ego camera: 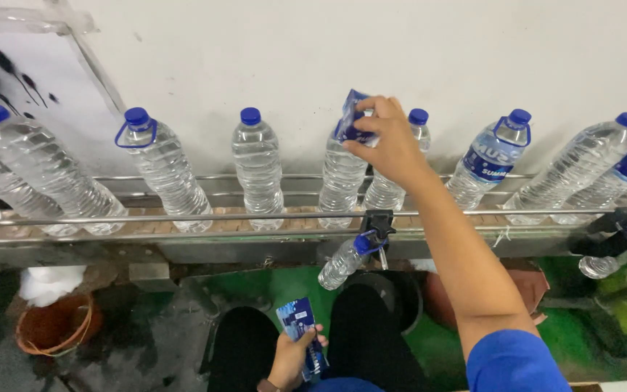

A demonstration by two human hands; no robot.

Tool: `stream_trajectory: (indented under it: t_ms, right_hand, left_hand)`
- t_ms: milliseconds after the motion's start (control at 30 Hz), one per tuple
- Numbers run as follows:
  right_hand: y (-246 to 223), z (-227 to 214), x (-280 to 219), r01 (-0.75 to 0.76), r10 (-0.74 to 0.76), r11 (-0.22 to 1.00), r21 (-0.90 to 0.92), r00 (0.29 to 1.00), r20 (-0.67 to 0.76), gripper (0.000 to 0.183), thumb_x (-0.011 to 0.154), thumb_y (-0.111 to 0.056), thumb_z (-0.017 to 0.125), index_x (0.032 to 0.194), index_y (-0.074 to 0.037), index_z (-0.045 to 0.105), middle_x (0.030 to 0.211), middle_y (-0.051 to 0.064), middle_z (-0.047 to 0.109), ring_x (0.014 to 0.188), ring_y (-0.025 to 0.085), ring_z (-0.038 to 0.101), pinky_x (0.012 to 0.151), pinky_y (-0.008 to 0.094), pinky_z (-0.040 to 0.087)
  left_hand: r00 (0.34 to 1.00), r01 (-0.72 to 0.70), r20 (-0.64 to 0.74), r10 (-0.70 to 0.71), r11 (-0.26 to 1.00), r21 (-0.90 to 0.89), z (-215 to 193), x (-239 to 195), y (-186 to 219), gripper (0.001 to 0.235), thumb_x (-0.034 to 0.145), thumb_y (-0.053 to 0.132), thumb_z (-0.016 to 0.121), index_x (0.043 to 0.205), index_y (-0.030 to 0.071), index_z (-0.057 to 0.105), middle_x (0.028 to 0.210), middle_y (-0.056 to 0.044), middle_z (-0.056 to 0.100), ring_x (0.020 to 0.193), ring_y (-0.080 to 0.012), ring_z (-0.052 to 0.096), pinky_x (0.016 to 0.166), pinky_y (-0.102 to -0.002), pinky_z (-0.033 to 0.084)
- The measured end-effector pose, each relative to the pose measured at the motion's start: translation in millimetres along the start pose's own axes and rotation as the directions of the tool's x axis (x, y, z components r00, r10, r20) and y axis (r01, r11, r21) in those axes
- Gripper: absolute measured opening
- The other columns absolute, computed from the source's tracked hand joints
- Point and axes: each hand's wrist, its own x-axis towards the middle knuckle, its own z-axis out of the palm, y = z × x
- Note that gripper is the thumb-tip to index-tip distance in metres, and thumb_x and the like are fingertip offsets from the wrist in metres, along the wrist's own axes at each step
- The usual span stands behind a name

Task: The person sits on the floor and applies blue labels to a row of clear plastic water bottles arranged on a metal rack. They pick up each bottle, wrap the label around it, and place it back in line.

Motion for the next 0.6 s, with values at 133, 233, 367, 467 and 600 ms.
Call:
stream_trajectory:
  t_ms: [133, 233, 367, 467, 600]
  right_hand:
    - [1.9, 14.1, -5.2, -0.094, 0.072, 0.979, -0.182, 0.990, -0.124, 0.056, 0.078, -0.042, 0.092, 0.126, -0.025, 0.070, 0.161, 0.010, 0.025, 0.141, 0.039, 0.027, 0.106, 0.059, 0.027]
    - [2.9, 25.1, -19.4, -0.403, 0.413, 0.862, 0.306, 0.910, 0.033, 0.093, 0.072, -0.021, 0.090, 0.149, -0.021, 0.037, 0.145, 0.010, 0.051, 0.120, 0.026, 0.062, 0.098, 0.038, 0.051]
    - [26.9, 45.3, -47.6, -0.317, 0.491, 0.782, 0.537, 0.844, -0.217, 0.124, 0.071, -0.027, 0.094, 0.160, -0.025, 0.007, 0.146, 0.026, 0.043, 0.129, 0.033, 0.059, 0.108, 0.045, 0.048]
    - [37.0, 37.5, -61.0, -0.334, 0.506, 0.802, 0.496, 0.820, -0.266, 0.130, 0.074, -0.027, 0.095, 0.161, -0.026, -0.002, 0.145, 0.027, 0.044, 0.128, 0.034, 0.059, 0.108, 0.046, 0.048]
    - [52.2, 16.2, -67.1, -0.301, 0.442, 0.867, 0.397, 0.832, -0.335, 0.131, 0.087, -0.036, 0.095, 0.163, -0.028, -0.011, 0.172, 0.013, -0.018, 0.162, 0.047, 0.012, 0.127, 0.060, 0.023]
  left_hand:
    - [0.986, -0.083, -0.120, 0.117, 0.964, 0.254, -15.6, 32.0, -10.9, 0.040, 0.093, 0.017, 0.073, 0.129, 0.002, 0.067, 0.115, -0.018, 0.078, 0.102, -0.0318, 0.075, 0.101, -0.046, 0.055]
    - [0.985, 0.009, -0.167, 0.043, 0.954, 0.301, -20.9, 34.8, -8.9, 0.064, 0.094, 0.022, 0.070, 0.153, 0.016, 0.046, 0.150, -0.013, 0.059, 0.141, -0.0339, 0.053, 0.121, -0.052, 0.036]
    - [0.976, -0.028, -0.199, 0.084, 0.962, 0.271, -27.5, 45.6, -11.0, 0.062, 0.092, 0.024, 0.072, 0.149, 0.011, 0.051, 0.144, -0.015, 0.064, 0.136, -0.0339, 0.058, 0.118, -0.049, 0.040]
    - [0.969, 0.035, -0.245, 0.031, 0.964, 0.262, -19.1, 28.9, -3.4, 0.061, 0.094, 0.023, 0.071, 0.150, 0.012, 0.049, 0.145, -0.015, 0.063, 0.135, -0.0345, 0.057, 0.118, -0.049, 0.040]
    - [0.977, -0.020, -0.203, 0.071, 0.970, 0.243, -18.1, 25.5, -3.0, 0.050, 0.094, 0.017, 0.071, 0.141, 0.007, 0.058, 0.133, -0.017, 0.069, 0.124, -0.0348, 0.064, 0.111, -0.050, 0.048]
